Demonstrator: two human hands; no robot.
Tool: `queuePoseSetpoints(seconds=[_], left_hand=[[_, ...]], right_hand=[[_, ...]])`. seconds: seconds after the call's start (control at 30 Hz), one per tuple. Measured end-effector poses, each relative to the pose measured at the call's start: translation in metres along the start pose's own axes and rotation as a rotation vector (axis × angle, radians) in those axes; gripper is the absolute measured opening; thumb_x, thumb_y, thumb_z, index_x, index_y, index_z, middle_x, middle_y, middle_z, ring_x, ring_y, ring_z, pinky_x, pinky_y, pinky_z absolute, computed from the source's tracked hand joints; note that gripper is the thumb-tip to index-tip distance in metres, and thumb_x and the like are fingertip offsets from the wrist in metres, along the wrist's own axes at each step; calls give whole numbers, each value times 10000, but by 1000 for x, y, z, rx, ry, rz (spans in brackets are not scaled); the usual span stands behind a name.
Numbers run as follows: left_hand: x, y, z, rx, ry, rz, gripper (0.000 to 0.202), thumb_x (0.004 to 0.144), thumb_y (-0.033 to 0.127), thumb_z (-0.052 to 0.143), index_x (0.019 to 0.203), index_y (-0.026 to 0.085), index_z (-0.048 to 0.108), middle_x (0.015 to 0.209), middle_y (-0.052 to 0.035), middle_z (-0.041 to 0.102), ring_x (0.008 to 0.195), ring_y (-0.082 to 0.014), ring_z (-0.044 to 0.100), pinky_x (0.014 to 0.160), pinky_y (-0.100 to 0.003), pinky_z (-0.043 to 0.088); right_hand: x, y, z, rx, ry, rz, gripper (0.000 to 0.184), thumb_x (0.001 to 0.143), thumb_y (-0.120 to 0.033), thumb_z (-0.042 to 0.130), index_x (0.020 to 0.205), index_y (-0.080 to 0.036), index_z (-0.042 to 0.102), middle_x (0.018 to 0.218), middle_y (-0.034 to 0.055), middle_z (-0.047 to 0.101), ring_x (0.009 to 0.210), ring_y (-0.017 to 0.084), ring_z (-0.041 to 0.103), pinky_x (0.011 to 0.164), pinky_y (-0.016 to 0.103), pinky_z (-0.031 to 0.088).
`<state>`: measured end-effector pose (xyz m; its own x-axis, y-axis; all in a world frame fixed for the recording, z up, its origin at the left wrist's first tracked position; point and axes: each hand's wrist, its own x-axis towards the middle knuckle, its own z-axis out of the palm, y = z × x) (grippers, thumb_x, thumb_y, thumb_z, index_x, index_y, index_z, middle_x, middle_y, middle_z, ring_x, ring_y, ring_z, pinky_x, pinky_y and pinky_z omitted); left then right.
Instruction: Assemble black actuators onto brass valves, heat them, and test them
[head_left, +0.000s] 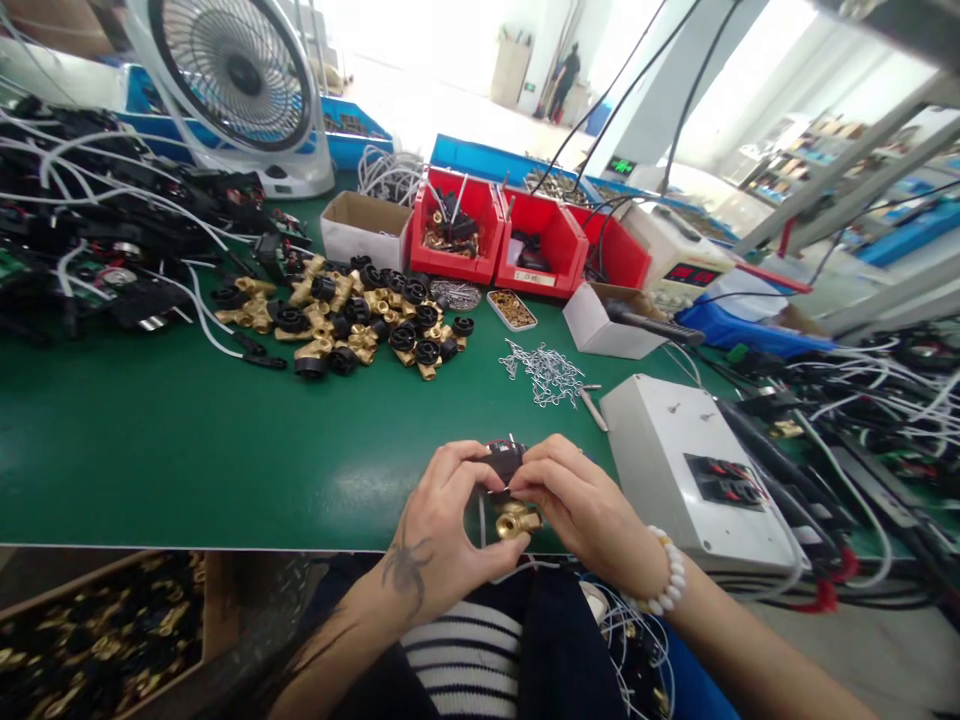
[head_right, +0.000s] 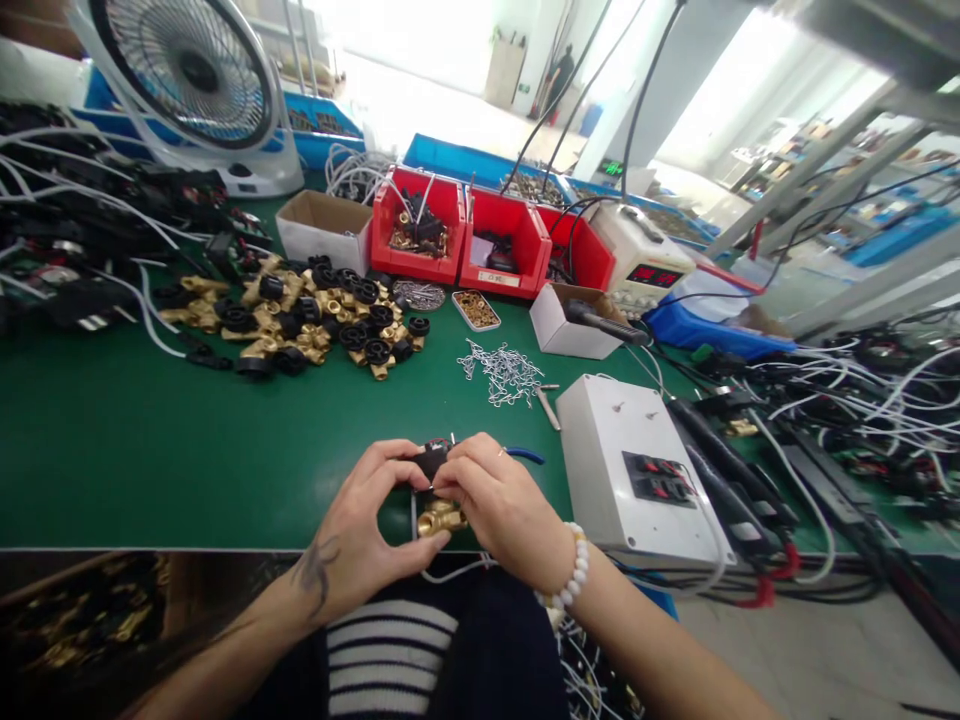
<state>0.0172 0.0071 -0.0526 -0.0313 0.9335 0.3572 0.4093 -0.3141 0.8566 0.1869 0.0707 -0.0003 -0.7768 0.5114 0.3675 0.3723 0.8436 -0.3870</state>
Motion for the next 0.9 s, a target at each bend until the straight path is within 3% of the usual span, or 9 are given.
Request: queuePoseSetpoints(seconds=[0.13, 0.2, 0.27, 0.33, 0.47, 0.6, 0.77, 0.83, 0.9], left_hand=[[0, -4, 2, -54, 3, -55, 353, 700, 217, 743, 990, 206, 542, 1171, -75, 524, 1120, -233, 557, 945, -414, 525], [0, -7, 4, -83, 27, -60, 471, 720, 246, 736, 1133, 208, 514, 1211, -86, 507, 1135, -233, 550, 919, -403, 547], [1, -9, 7, -78, 41, -49, 623, 737, 271, 725, 1290, 217, 443, 1258, -99, 488, 1170, -243, 534, 926, -413, 552], [0, -11, 9, -43, 26, -42, 689, 752, 287, 711, 1363, 227, 398, 1287, -106, 476, 1198, -258, 520, 961, -444, 538], [-2, -13, 10, 6, 6, -44, 712, 765, 295, 693, 1399, 226, 378, 1291, -111, 468, 1196, -267, 522, 974, -466, 535], [-3, -16, 12, 28, 29, -22, 736, 749, 282, 694, 1410, 236, 373, 1275, -104, 476, 1163, -260, 546, 959, -448, 548], [-1, -17, 15, 37, 48, -46, 739, 736, 286, 698, 1410, 226, 400, 1265, -102, 469, 1154, -259, 548, 949, -430, 554], [-1, -16, 14, 30, 51, -45, 717, 735, 299, 699, 1393, 204, 428, 1236, -105, 477, 1140, -257, 549, 947, -427, 553], [0, -15, 12, 16, 43, -40, 715, 738, 313, 702, 1389, 182, 435, 1221, -108, 474, 1139, -255, 540, 959, -430, 544]], right_hand=[[22, 29, -43, -265, 61, 148, 329, 935, -313, 598, 1197, -117, 557, 1036, 137, 630, 945, 237, 607, 827, 372, 532], [43, 60, -75, -547, 160, 440, 461, 910, -336, 632, 1283, -88, 522, 1094, 178, 627, 1002, 279, 607, 879, 428, 508], [63, 99, -102, -795, 22, 790, 503, 915, -384, 618, 1314, -93, 518, 1272, 235, 566, 1205, 351, 524, 964, 499, 449], [78, 136, -116, -801, -78, 936, 491, 867, -359, 685, 1214, -26, 589, 1228, 297, 585, 1175, 414, 546, 914, 540, 464], [87, 174, -121, -737, -175, 1088, 252, 878, -289, 686, 1011, -76, 665, 1041, 144, 682, 996, 266, 655, 865, 450, 522], [73, 148, -134, -713, -66, 1065, 190, 923, -267, 613, 1012, -103, 645, 959, 101, 674, 904, 228, 653, 822, 418, 516], [23, 63, -141, -548, 152, 897, 386, 1006, -397, 310, 1129, -125, 556, 761, 93, 611, 656, 190, 598, 585, 304, 465], [-2, 28, -129, -229, 259, 824, 405, 978, -512, 322, 1104, -183, 522, 633, 11, 514, 511, 154, 499, 457, 268, 415], [-27, 1, -112, 79, 157, 863, 412, 909, -607, 439, 960, -214, 549, 574, -24, 463, 451, 134, 435, 389, 244, 365]])
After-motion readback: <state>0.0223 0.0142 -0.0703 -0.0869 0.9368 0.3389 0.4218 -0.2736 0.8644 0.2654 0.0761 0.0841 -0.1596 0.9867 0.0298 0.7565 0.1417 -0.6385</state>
